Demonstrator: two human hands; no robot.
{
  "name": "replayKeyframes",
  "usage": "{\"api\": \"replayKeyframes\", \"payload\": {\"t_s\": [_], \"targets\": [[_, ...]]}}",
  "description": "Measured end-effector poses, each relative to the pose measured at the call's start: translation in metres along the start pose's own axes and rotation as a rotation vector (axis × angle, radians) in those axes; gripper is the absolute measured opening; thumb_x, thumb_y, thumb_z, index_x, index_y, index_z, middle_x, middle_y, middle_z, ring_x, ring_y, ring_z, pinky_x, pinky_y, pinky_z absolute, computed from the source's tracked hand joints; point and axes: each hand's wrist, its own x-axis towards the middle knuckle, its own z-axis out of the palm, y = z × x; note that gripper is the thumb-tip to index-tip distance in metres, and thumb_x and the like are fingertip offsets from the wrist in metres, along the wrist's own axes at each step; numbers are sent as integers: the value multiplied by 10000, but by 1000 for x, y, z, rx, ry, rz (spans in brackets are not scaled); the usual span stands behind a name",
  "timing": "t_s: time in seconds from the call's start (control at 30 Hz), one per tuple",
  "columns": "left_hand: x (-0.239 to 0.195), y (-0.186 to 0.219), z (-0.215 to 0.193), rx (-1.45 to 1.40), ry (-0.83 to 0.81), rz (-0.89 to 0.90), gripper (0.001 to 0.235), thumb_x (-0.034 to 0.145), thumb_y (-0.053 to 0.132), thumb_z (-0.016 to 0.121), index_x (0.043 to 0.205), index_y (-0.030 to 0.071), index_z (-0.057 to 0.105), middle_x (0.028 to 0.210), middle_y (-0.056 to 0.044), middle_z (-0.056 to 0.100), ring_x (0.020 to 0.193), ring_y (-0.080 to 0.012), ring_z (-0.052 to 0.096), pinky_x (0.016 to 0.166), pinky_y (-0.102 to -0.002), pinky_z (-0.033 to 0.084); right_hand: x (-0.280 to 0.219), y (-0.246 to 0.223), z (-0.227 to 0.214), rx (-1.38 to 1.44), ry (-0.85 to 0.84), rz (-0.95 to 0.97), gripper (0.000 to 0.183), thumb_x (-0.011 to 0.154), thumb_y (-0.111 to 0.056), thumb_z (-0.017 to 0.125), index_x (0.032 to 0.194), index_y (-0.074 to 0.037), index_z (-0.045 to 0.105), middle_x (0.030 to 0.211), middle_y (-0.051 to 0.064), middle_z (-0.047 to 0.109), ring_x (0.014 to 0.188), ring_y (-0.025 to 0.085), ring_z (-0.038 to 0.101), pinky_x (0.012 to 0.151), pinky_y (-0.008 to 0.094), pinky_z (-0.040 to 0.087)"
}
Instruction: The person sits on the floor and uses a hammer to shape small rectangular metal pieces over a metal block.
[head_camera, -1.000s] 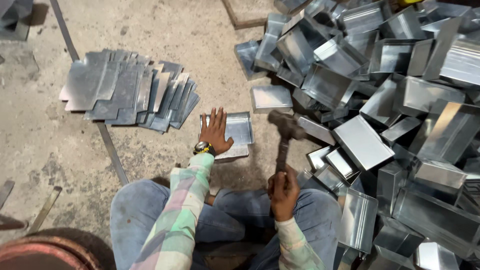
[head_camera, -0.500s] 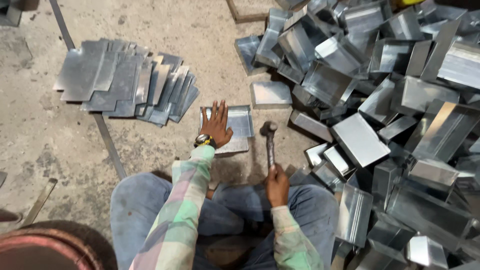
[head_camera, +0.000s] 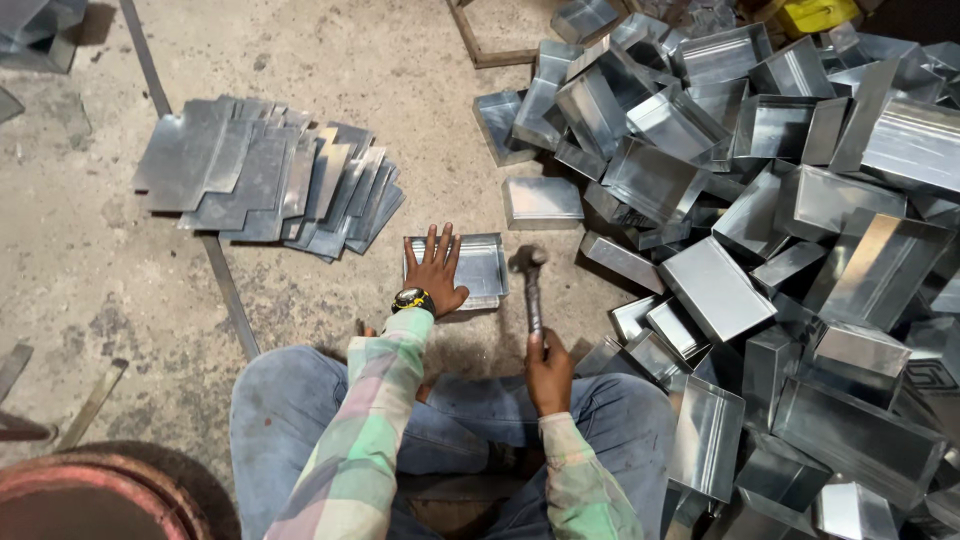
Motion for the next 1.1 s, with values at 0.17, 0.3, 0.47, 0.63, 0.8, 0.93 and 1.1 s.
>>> {"api": "replayKeyframes", "payload": {"t_s": [0.17,0.3,0.47,0.63,0.8,0.93,1.1], "targets": [[-33,5,5,-9,-48,26,1068,742,501,616,1627,88,183,1734,-115,-10,1593,-328,-63,1176,-736,-68,-10,-65,-36,507,-35,-233,357,1065,-322,547,1259,-31,617,630,-20,536,475,58,450,434,238,343],[-41,8,3,-18,-30,36,1079,722,493,626,1625,85,200,1729,-114,0,1588,-328,-59,1174,-736,-65,-8,-56,-20,472,42,-355,368,1088,-324,535,1256,-5,611,668,15,546,507,107,469,467,279,351],[-43,18,-4,-29,-5,32,1072,715,482,650,1609,79,218,1723,-113,34,1582,-341,-10,1148,-765,-45,0,-8,0,-200,-11,-53,366,997,-331,601,1250,-75,664,800,186,712,724,346,692,659,447,517],[-21,20,7,-42,29,-26,753,773,253,692,1460,55,454,1488,-172,437,1432,-370,341,1167,-660,181,2,6,-5,-199,29,42,351,953,-350,643,1204,-114,710,820,209,720,764,385,713,694,455,525],[35,-15,35,0,38,-87,251,886,54,589,1131,82,638,1171,-153,685,1045,-349,682,899,-486,510,8,9,-9,-158,62,-5,362,976,-359,645,1193,-79,718,736,166,699,649,286,683,632,419,522],[39,-25,34,99,295,31,177,945,99,544,1051,90,686,1141,-135,694,1025,-316,694,856,-443,531,11,11,-10,127,-28,151,345,991,-304,621,1221,-59,700,614,92,621,490,150,557,467,342,429],[5,-15,-22,216,528,148,243,900,119,609,1120,33,667,1005,-123,647,991,-310,624,889,-446,466,8,-7,-15,514,-121,143,318,1035,-277,573,1235,-37,636,573,-11,508,419,81,435,380,265,351]]}}
